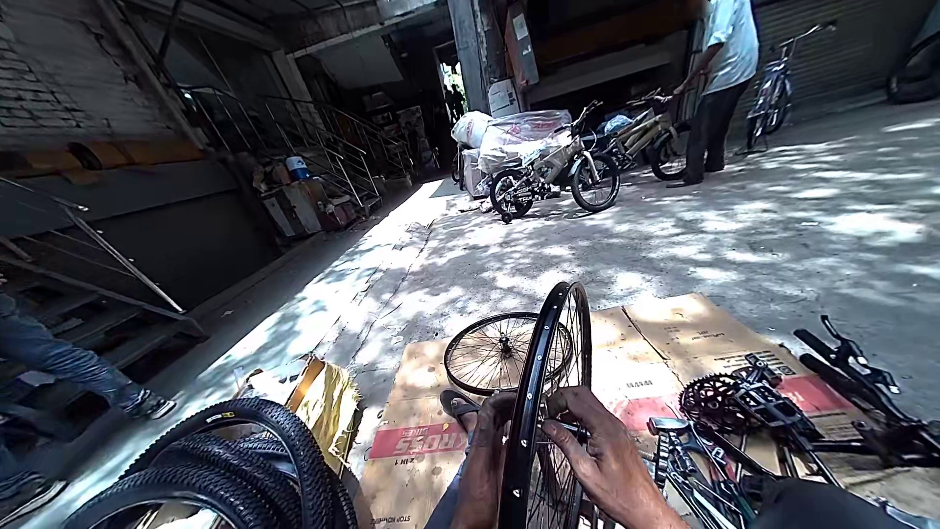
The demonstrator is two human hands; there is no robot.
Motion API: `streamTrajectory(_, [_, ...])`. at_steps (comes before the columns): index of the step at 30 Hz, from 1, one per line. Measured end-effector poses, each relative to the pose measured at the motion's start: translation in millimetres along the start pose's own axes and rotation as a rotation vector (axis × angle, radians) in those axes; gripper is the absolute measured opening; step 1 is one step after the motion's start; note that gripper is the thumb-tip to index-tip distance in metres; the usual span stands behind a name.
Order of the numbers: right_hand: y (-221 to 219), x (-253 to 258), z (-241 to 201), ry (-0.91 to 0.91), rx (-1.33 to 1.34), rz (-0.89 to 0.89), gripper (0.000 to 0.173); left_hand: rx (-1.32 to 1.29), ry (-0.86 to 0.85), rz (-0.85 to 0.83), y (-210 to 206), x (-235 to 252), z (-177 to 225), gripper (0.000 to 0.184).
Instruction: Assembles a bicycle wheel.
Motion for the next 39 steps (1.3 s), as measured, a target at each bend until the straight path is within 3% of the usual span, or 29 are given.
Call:
streamTrajectory(2, [6,-15,-8,0.072,-0.041,0.004,0.04,0.098,-0.037,-0.042,10,-14,5,0.082])
streamTrajectory(6, [-7,-44,-30,0.102,-0.075,-0.133,0.03,0.093,0.047,-0.108,7,-42,3,0.087])
streamTrajectory(14, [2,-19,-35,0.098,0.154,0.042,0.025,-0.09,0.128,-0.058,-16,-30,11,0.081])
streamTrajectory(16, [1,-15,-33,0.073,0.068,0.039,0.028,-0.072,0.142,-0.026,-18,-31,14,0.079])
streamTrajectory(19, [-9,-12,-27,0.068,-0.137,-0.101,0.026,-0.034,0.142,-0.041,-19,-30,13,0.081])
streamTrajectory(22, [-8,-7,-29,0.002,0.163,-0.06,0.016,-0.09,0.154,-0.052,-17,-30,10,0.08])
streamTrajectory(24, [-10,-4,-30,-0.167,0.443,-0.004,0.035,-0.162,0.182,0.004,-14,-35,5,0.064])
streamTrajectory(26, [-15,-1,-30,-0.192,0.508,0.027,0.045,-0.194,0.202,-0.004,-11,-35,-1,0.056])
streamTrajectory(30, [-19,6,-28,0.044,0.31,0.068,0.009,-0.169,0.176,0.084,-1,-34,-10,0.04])
streamTrajectory(32, [-16,6,-31,0.106,0.246,0.082,0.005,-0.15,0.135,0.099,-2,-35,-11,0.032])
streamTrajectory(36, [-2,-6,-39,0.112,0.206,-0.007,0.022,-0.205,0.084,-0.006,-10,-30,-13,0.033])
streamTrajectory(39, [6,-15,-41,0.128,0.155,-0.01,0.032,-0.321,0.144,-0.051,-11,-20,-17,0.027])
Point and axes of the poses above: each hand's wrist, its own x-axis towards the middle knuckle, its own y-axis out of the back of the hand, z = x × y, the point moved 7 cm from there along x, towards the middle knuckle, and after that the axes turned 10 degrees about z, right-handed, at the moved point
